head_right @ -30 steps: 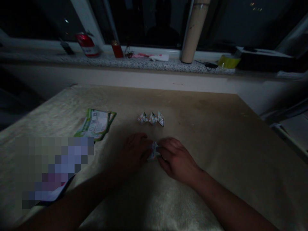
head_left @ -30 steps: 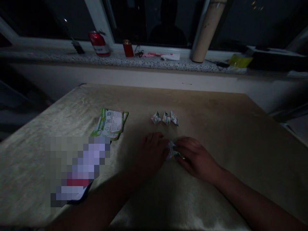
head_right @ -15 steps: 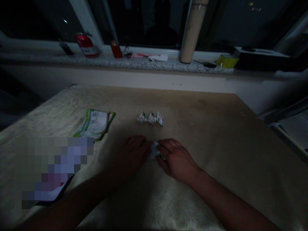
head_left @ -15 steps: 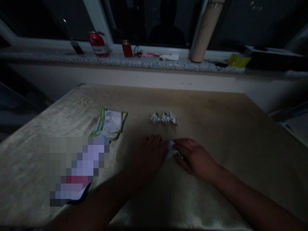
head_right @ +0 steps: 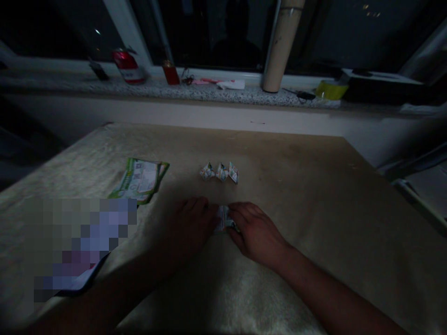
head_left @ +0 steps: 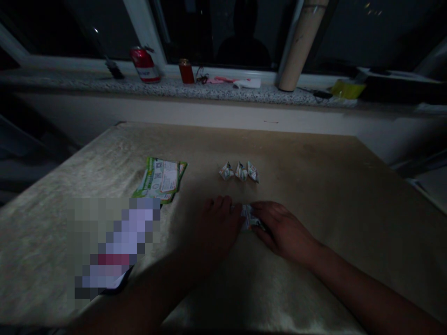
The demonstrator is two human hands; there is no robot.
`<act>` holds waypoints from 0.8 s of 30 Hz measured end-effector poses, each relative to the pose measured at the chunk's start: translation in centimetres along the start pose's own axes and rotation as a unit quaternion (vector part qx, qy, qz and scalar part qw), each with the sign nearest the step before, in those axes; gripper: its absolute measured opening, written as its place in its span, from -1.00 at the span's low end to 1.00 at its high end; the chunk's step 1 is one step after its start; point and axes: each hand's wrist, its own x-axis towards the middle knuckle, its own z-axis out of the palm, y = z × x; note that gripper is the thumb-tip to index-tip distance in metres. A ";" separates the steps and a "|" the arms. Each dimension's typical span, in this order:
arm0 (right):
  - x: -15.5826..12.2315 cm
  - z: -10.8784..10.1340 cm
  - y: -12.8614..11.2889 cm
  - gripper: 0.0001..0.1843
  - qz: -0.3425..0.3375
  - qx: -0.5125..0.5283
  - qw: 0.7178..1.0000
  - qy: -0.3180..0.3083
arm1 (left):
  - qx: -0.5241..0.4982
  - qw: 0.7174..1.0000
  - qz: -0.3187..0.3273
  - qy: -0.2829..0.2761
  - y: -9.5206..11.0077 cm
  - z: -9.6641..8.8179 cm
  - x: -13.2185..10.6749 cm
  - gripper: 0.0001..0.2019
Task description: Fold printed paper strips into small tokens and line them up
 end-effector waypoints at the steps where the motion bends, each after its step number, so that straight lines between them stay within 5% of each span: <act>1: 0.0 0.0 0.0 -0.60 0.003 -0.001 1.000 -0.001 | 0.006 1.000 -0.009 0.004 0.0 -0.1 0.0 -0.77; 12: 0.7 0.5 -0.4 -0.57 -0.055 -0.017 0.998 -0.028 | 0.027 1.000 0.000 0.013 0.0 0.5 -0.3 -0.76; 24: 0.6 -1.1 -0.1 -0.75 0.019 -0.071 0.997 -0.004 | -0.004 1.000 -0.012 0.012 -1.0 0.6 -0.8 -0.71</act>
